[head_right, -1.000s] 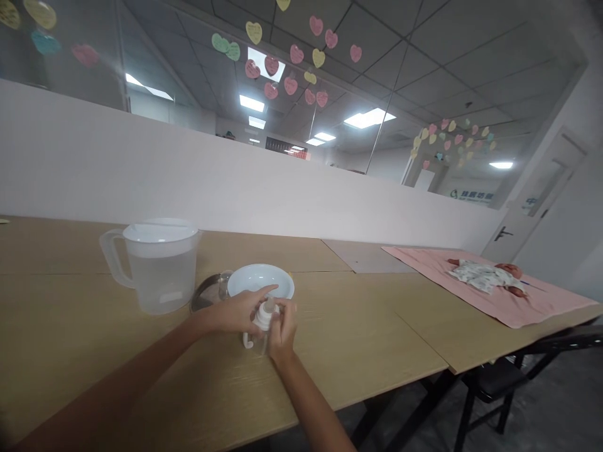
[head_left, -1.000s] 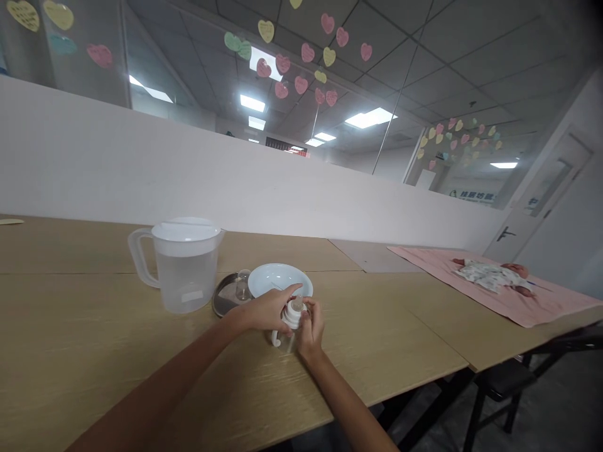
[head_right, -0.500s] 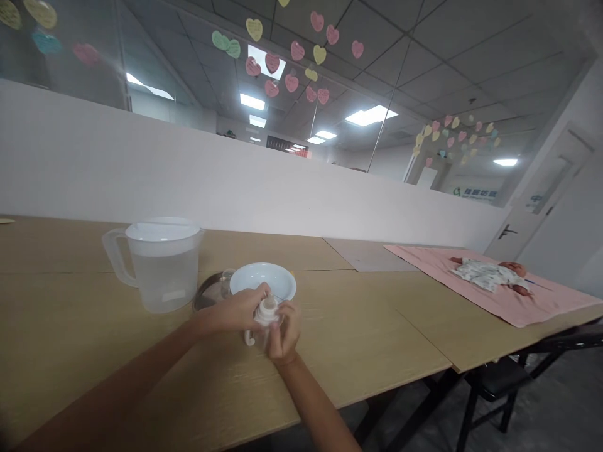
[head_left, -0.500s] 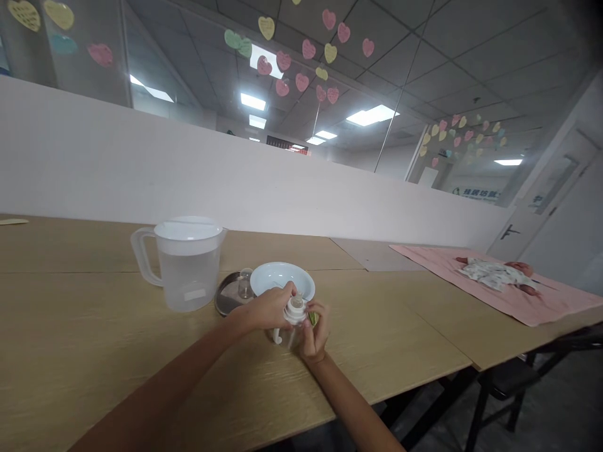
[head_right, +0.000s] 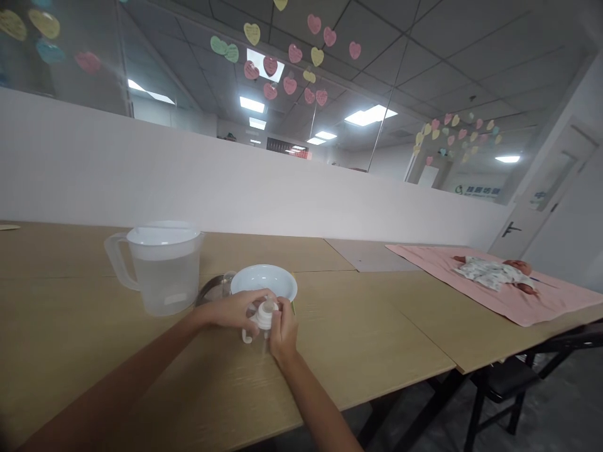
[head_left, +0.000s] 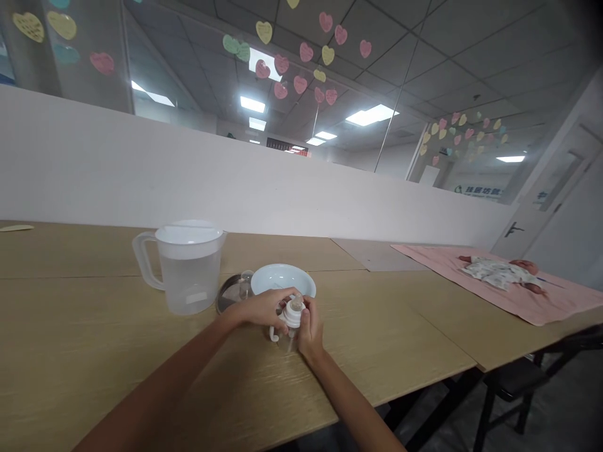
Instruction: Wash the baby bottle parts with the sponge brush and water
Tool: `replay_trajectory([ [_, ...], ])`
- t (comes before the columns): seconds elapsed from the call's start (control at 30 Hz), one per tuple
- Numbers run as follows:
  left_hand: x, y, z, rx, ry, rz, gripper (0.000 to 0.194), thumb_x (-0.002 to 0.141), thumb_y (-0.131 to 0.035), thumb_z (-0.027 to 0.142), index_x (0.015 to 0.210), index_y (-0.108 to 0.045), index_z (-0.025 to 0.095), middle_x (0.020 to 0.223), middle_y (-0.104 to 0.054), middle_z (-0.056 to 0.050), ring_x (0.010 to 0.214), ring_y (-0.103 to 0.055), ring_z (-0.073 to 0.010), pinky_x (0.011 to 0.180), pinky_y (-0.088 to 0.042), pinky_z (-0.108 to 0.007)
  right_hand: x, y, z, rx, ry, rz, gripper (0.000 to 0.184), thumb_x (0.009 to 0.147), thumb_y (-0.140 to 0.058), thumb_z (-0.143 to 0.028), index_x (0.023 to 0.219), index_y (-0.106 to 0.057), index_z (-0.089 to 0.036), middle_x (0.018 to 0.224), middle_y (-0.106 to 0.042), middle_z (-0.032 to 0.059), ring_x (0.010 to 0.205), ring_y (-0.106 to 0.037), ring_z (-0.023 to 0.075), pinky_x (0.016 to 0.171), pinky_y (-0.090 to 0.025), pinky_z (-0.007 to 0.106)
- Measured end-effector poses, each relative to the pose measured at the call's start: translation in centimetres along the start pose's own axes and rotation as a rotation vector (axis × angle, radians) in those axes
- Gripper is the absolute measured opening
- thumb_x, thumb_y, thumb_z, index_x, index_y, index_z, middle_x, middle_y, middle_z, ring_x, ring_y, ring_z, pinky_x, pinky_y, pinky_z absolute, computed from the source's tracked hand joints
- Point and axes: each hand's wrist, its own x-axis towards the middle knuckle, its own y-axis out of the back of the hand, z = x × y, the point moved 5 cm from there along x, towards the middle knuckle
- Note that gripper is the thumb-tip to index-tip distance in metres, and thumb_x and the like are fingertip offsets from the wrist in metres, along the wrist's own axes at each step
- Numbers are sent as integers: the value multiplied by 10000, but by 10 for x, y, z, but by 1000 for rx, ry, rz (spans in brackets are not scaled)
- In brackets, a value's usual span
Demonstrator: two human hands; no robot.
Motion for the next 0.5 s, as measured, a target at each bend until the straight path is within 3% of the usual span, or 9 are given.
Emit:
replay_trajectory([
  [0.13,-1,5,1,196,51,101,499,622,-689,429,1057,-543,234,1064,-515,-17,950,-520,-196,758,-411,-245,1,1,-1,-29,16,-3,401,918,-287,-483,1090,-470,-171,865,-603,52,778,-590,180,665,-445,291],
  [0.23,3,7,2,227,19,215,374,727,-583,520,924,-596,203,907,-521,-11,816,-514,-172,685,-394,-248,4,2,-3,-57,49,-32,417,917,-256,-491,1076,-476,-175,835,-605,46,731,-585,178,634,-435,288],
  [0.33,8,7,3,224,-35,273,348,733,-585,517,793,-599,174,767,-523,0,727,-496,-161,628,-369,-250,6,0,-4,-98,106,-108,457,918,-213,-504,942,-537,-183,771,-596,45,685,-565,179,607,-412,288],
  [0.4,9,6,1,170,-44,246,344,713,-619,492,847,-625,175,821,-575,-11,772,-529,-170,664,-394,-250,7,-1,-2,-113,124,-129,475,920,-207,-505,892,-554,-182,756,-594,49,685,-559,180,607,-403,286],
  [0.5,6,10,-2,59,-13,217,489,694,-654,458,1107,-602,203,1021,-626,-40,949,-569,-201,790,-430,-259,8,0,-1,-126,124,-122,461,914,-244,-519,870,-551,-178,749,-593,47,685,-552,176,611,-395,279],
])
